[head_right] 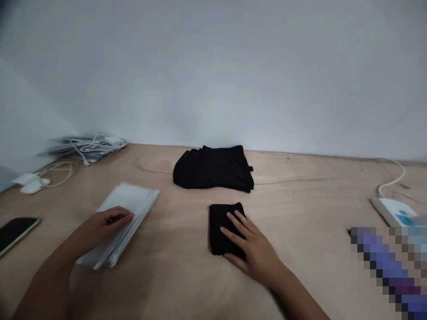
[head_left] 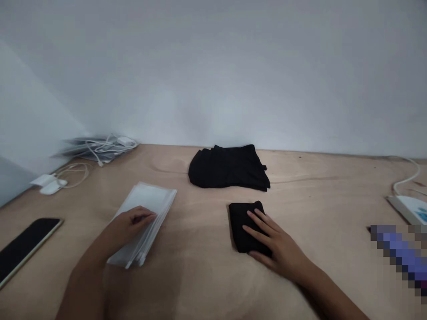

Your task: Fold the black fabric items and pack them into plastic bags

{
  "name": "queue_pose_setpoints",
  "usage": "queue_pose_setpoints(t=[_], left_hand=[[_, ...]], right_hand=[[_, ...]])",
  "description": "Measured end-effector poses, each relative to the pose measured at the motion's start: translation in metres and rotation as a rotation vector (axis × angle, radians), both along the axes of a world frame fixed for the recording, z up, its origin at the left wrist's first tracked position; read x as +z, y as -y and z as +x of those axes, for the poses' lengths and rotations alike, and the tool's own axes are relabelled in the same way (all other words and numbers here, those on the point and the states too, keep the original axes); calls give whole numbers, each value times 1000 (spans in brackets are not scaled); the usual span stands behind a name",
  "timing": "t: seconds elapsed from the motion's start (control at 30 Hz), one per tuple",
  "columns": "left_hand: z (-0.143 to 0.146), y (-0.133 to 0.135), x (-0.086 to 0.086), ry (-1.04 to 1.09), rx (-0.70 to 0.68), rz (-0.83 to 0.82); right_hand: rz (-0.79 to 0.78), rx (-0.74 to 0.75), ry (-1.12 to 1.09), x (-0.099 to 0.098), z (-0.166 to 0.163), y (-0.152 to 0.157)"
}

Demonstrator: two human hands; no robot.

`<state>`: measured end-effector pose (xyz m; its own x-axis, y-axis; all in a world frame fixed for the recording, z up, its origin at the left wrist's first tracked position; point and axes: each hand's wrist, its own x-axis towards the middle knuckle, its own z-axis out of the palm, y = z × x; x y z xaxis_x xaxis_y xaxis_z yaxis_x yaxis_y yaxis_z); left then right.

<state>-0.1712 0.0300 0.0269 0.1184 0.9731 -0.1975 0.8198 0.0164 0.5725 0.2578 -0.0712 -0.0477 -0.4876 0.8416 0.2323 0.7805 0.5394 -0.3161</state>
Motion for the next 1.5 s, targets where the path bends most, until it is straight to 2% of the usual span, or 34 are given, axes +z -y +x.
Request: queue_pose_setpoints(t=[0.13,0.2,0.3,0.37,0.47,0.57,0.63,0.67,0.73,0.8,0.9,1.03,1.13,1.23,1.4,1.5], left_hand=[[3,-1,5,-93,81,71],[15,0,13,-128,144,128],[54,8,27,-124,211,203],[91,17,31,-23,141,123],[145,33,19,126,9,-4],[176,43,-7,218,-57,-57],[179,44,-22,243,-109,17],[177,44,-27,248,-181,97],[167,41,-33,220,-414,285],[156,38,-35,144,-640,396],[149,36,-37,23,-777,422],[159,37,-41,-76,-783,454],[170,38,-44,-114,-735,504],[173,39,-45,-115,-708,549],[165,39,-37,2,-656,519],[164,40,-29,20,-699,428]], right_hand=[[-8,-6,-4,1,-1,-1],[-10,-4,7,2,-1,-1],[-12,-4,27,1,2,3],[-12,-23,39,0,6,8],[-6,-58,60,1,11,17],[27,-57,76,13,13,20],[62,-39,73,25,11,17],[71,-23,72,30,10,15],[62,23,86,35,5,9],[30,63,112,31,1,4],[10,56,137,14,-1,-1],[29,1,81,-1,-2,1],[34,-14,2,-2,-10,3],[36,29,16,-1,-23,5],[-37,73,113,15,-31,1],[-114,220,119,30,-29,-5]])
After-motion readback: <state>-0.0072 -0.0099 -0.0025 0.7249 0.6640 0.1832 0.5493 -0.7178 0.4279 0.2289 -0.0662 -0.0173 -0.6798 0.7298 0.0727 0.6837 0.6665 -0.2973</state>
